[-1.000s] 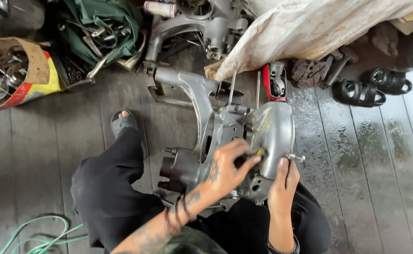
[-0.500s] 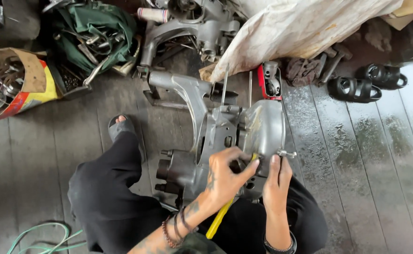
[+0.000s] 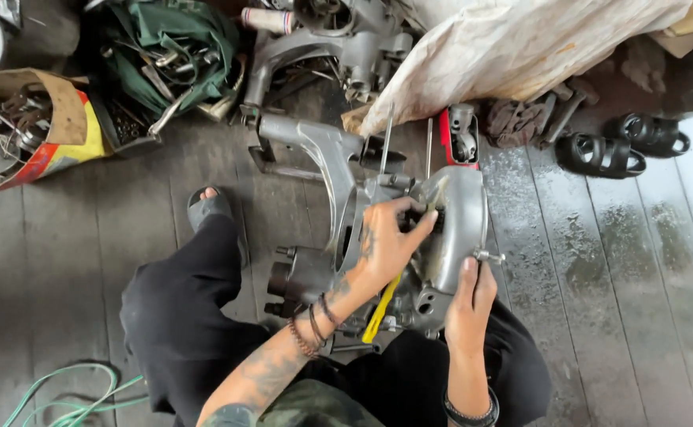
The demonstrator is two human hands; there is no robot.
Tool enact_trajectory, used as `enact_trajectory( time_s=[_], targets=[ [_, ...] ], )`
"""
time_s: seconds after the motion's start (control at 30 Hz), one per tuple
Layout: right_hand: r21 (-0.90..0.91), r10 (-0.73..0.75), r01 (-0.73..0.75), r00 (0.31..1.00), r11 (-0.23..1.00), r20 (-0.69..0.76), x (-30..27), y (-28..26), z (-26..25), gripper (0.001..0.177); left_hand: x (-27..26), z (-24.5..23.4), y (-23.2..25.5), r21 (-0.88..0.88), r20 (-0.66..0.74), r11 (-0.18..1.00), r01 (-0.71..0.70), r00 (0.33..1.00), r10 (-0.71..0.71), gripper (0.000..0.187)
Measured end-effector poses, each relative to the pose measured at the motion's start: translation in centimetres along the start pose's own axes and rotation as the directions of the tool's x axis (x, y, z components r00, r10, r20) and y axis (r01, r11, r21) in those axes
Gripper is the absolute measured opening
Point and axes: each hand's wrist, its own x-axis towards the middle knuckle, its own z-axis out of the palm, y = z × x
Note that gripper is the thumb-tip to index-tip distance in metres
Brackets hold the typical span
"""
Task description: A person uses a small brush to scrub dirt and grime off a motorcycle engine casing while sitting on the floor.
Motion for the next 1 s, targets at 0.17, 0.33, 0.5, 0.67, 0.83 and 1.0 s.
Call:
enact_trajectory(
  time_s=[0.17, 0.33, 0.5, 0.67, 0.83, 1.0],
  targets=[
    [0.053, 0.006, -0.006, 1.000, 0.999, 0.000, 0.1, -0.5, 0.2, 0.030, -1.9, -1.4, 2.6, -0.127, 0.046, 0.979, 0.158, 0.987, -0.153, 0.019],
    [0.056, -0.010, 0.010, 1.000, 0.998, -0.002, -0.2, -0.5, 0.2, 0.028, 1.3, -0.1, 0.9, -0.013, 0.007, 1.000, 0.011, 1.000, -0.011, 0.022],
    [0.037, 0.000, 0.000, 1.000, 0.999, -0.011, 0.3, -0.3, 0.3, 0.031, -0.1, -0.5, 1.9, 0.004, 0.013, 0.998, 0.056, 0.998, -0.056, 0.021],
    [0.028, -0.022, 0.022, 1.000, 0.999, 0.005, 0.2, -1.1, 0.2, 0.030, 1.8, 3.9, -6.1, 0.179, -0.105, 0.974, -0.136, 0.982, 0.156, 0.028],
    [0.027, 0.005, -0.005, 1.000, 1.000, 0.003, 0.2, -0.6, 0.1, 0.031, 0.6, 0.1, -0.2, -0.007, 0.032, 1.000, 0.006, 0.999, -0.006, 0.019],
    [0.016, -0.006, 0.006, 1.000, 1.000, -0.005, -0.1, -0.4, 0.2, 0.029, 2.2, 2.8, -4.2, 0.130, -0.098, 0.984, -0.119, 0.986, 0.132, 0.027]
  ],
)
